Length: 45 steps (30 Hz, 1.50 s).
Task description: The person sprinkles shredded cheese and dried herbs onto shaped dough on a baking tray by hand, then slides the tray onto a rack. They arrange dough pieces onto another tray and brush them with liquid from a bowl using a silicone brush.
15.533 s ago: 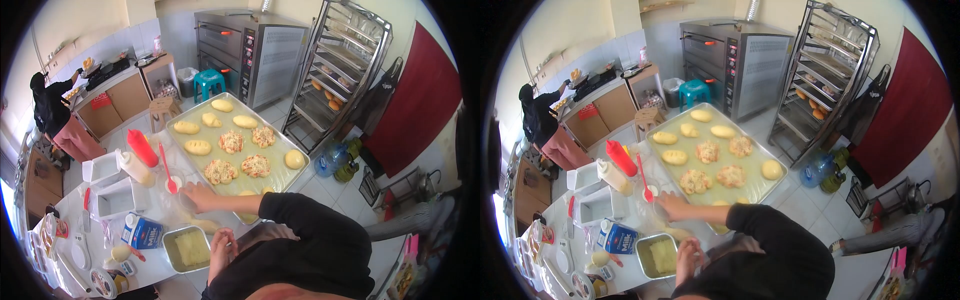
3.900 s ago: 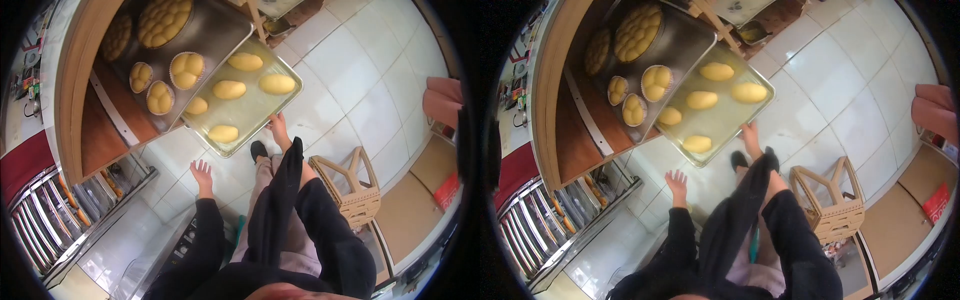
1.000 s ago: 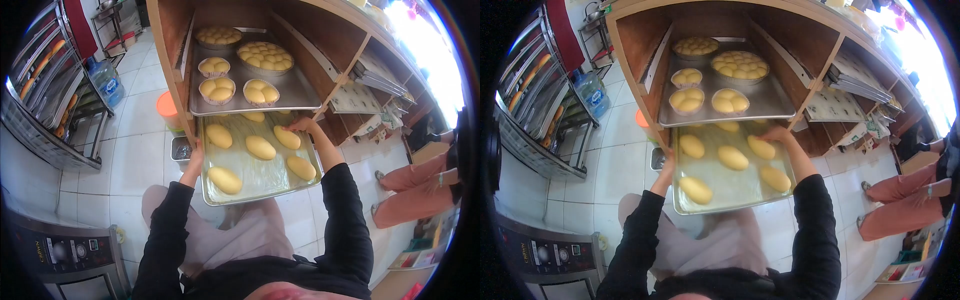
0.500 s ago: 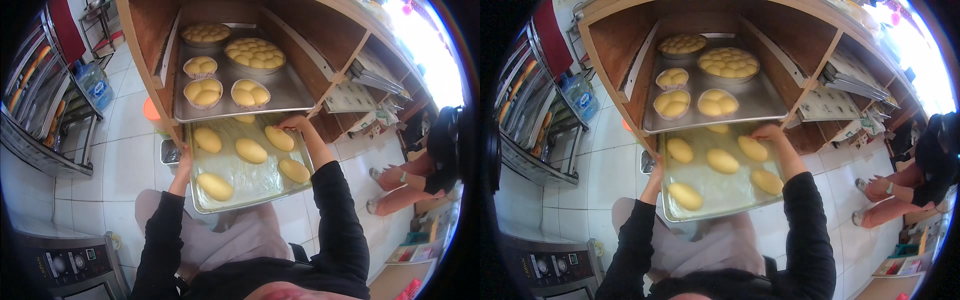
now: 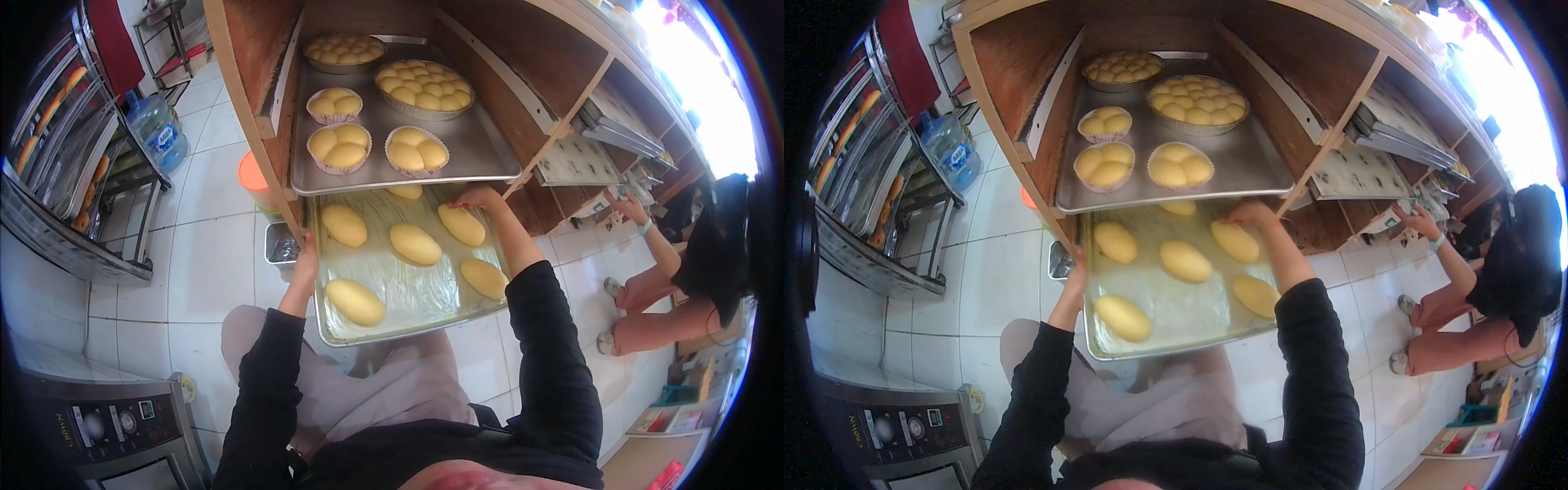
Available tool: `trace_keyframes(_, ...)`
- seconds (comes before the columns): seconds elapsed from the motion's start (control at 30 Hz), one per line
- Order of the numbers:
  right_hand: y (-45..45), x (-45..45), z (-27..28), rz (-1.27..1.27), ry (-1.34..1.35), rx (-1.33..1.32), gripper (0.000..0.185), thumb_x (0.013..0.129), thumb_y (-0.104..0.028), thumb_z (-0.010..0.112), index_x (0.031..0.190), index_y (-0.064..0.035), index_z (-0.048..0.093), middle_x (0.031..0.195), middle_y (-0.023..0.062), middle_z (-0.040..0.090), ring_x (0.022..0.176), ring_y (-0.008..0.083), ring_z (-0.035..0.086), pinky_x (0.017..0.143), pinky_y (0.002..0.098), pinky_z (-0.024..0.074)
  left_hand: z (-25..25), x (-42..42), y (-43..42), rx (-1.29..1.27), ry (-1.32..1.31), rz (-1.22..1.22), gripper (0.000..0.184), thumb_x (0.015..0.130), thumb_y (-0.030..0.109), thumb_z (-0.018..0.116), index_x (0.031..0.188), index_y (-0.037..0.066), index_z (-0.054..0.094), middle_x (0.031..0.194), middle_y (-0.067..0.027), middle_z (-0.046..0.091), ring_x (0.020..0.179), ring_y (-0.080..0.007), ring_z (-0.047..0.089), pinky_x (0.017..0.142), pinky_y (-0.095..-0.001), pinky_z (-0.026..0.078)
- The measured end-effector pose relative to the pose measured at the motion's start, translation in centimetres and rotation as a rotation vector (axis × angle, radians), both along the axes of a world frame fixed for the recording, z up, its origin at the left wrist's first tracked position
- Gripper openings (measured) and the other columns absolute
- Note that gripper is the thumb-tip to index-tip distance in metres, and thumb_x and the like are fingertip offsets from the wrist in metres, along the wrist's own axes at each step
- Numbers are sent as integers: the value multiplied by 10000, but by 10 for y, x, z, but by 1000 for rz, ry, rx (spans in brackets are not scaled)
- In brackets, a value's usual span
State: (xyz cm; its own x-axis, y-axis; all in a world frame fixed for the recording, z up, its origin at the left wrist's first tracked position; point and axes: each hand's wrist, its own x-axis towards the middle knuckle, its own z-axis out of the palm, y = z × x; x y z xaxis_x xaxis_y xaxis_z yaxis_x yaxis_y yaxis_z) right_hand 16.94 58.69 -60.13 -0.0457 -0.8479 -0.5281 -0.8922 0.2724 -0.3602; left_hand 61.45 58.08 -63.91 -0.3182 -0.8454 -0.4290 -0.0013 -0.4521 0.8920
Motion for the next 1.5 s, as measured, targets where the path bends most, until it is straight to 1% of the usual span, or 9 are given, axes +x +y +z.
trace_keyframes(0.1,5,0,-5,5,-3,-135,339,747,-421,629,627,-107,589,568,-35,477,521,69,383,484,228,302,-1,1,-1,-9,13,-18,861,777,689,349,1169,-74,425,1065,-128,519,970,-197,496,812,-312,408)
trace_keyframes(0.23,45,23,40,-404,-450,-141,352,761,-426,615,633,-99,606,566,-30,490,506,68,389,468,226,306,-22,1,-9,-114,-51,26,963,654,794,367,1114,-44,485,980,-108,547,887,-207,543,734,-336,457)
trace_keyframes(0.4,54,6,35,-441,-250,-31,366,661,-393,721,768,-47,672,681,22,622,595,117,555,524,250,412,-4,-1,-3,-7,-81,20,837,797,672,337,1159,-76,435,1065,-119,512,977,-183,475,821,-298,388)
trace_keyframes(0.5,61,13,33,-472,-315,-190,361,716,-433,670,660,-78,647,570,-33,526,506,66,433,421,227,265,-6,0,-5,4,47,-19,837,799,667,342,1182,-73,416,1088,-122,505,993,-192,474,835,-311,385)
trace_keyframes(0.7,65,23,52,-367,-248,-141,341,612,-391,763,701,-74,675,582,-16,543,523,76,470,432,223,303,-16,0,-7,-42,91,-13,826,803,656,352,1207,-63,393,1110,-120,498,1020,-198,472,841,-317,384)
trace_keyframes(1.0,93,34,63,-460,-431,-370,223,652,-240,735,772,-57,690,633,1,590,543,77,498,469,206,360,-9,0,-4,-34,49,8,808,803,661,342,1161,-56,444,1073,-110,511,975,-186,478,827,-309,389)
trace_keyframes(1.2,100,13,41,-393,-229,-283,277,663,-194,703,901,-55,673,700,33,630,570,100,553,534,236,437,5,0,2,-13,50,-21,821,787,680,344,1126,-57,470,1032,-104,524,941,-178,489,802,-301,399)
trace_keyframes(1.4,107,86,50,-389,392,-764,407,590,-223,740,958,-84,636,860,133,614,767,276,597,710,354,474,-8,-2,-3,-57,12,31,800,792,676,335,1078,-51,505,984,-90,544,890,-172,509,758,-302,420)
trace_keyframes(1.5,113,126,51,-159,517,-974,496,555,-224,756,1005,-96,593,900,126,598,845,314,572,774,375,458,-12,1,-6,-26,82,-34,800,792,678,331,1081,-47,507,986,-96,543,913,-178,499,784,-305,408)
